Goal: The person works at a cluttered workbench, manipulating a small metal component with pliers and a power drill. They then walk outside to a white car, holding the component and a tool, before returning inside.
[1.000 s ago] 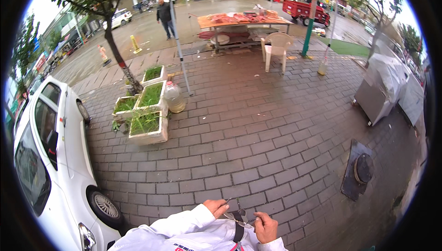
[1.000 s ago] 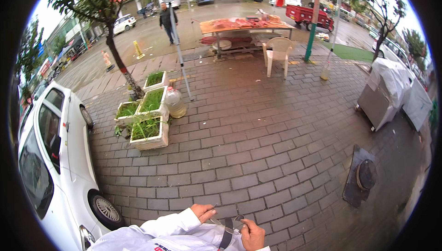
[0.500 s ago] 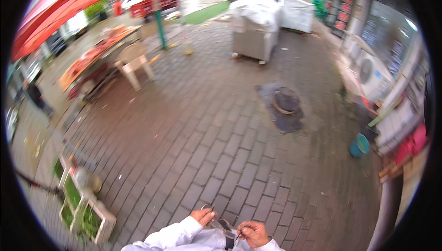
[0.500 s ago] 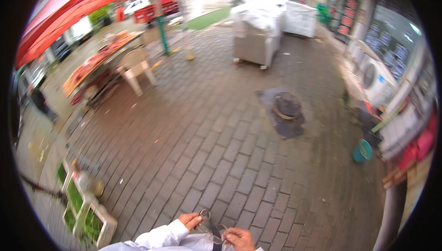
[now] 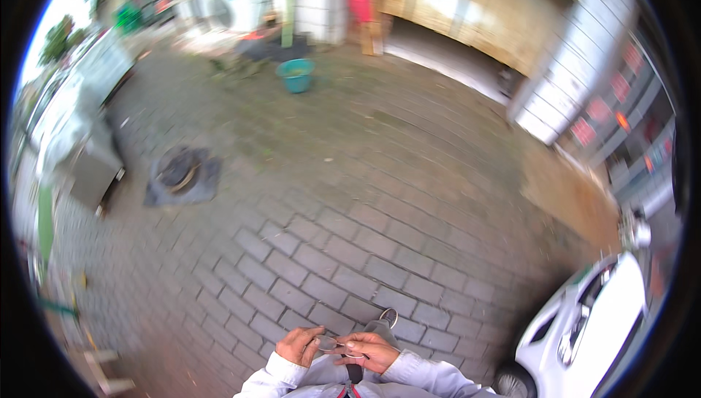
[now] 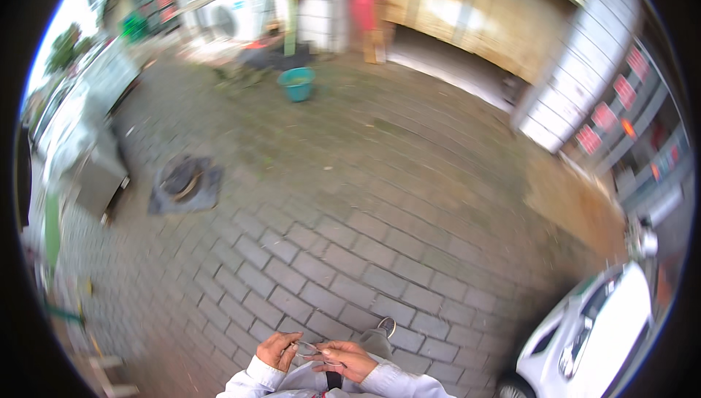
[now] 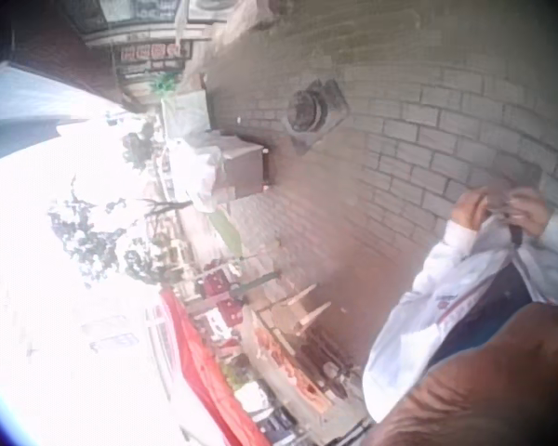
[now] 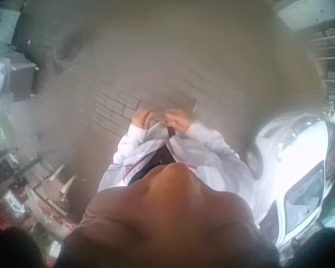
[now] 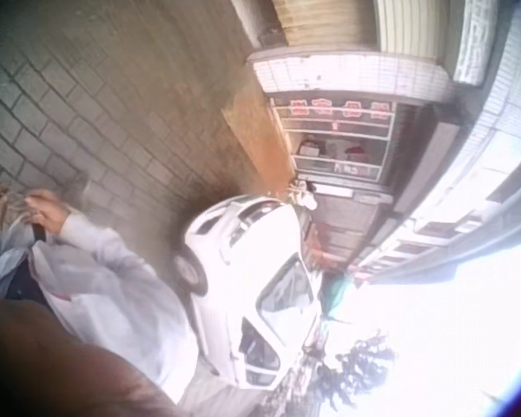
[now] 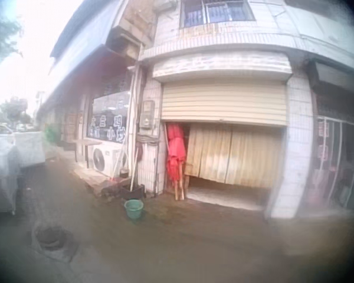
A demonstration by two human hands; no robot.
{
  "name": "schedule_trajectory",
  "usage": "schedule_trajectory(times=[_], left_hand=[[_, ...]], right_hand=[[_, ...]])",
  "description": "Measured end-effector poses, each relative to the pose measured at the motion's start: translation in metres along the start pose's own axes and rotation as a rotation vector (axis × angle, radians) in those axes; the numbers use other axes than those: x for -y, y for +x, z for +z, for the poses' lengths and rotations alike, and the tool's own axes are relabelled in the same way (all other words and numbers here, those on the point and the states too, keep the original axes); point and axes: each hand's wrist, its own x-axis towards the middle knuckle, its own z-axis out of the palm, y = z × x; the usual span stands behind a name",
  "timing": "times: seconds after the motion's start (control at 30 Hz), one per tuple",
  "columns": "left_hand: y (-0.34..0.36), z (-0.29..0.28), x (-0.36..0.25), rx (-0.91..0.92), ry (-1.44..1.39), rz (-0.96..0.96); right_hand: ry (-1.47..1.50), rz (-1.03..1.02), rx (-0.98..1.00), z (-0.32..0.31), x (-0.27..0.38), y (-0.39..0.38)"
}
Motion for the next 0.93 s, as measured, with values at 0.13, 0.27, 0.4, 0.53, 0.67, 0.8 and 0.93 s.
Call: schedule_trajectory(times=[0.13,0.27,0.4,0.53,0.67,0.8,0.93], left_hand=[[0.061,0.101,-0.052,0.195,0.099,0.279],[0.118,0.2,-0.099,0.331,0.105,0.398],[0.172,0.295,-0.186,0.342,0.107,0.47],[0.227,0.404,-0.255,0.485,0.106,0.709],[0.272,0.506,-0.327,0.885,-0.006,0.879],[0.355,0.582,-0.353,0.924,0.115,0.617],[0.434,0.748,-0.34,1.226,0.354,0.477]], right_hand=[[0.081,-0.161,-0.16,-0.072,0.034,-0.059],[0.089,-0.403,-0.293,-0.117,0.099,-0.132],[0.298,-0.604,-0.339,-0.167,0.153,-0.197],[0.594,-0.819,-0.384,-0.221,0.214,-0.247],[0.666,-0.908,-0.495,-0.301,0.272,-0.3],[0.632,-1.018,-0.602,-0.392,0.327,-0.39],[0.635,-1.072,-0.85,-0.444,0.375,-0.509]])
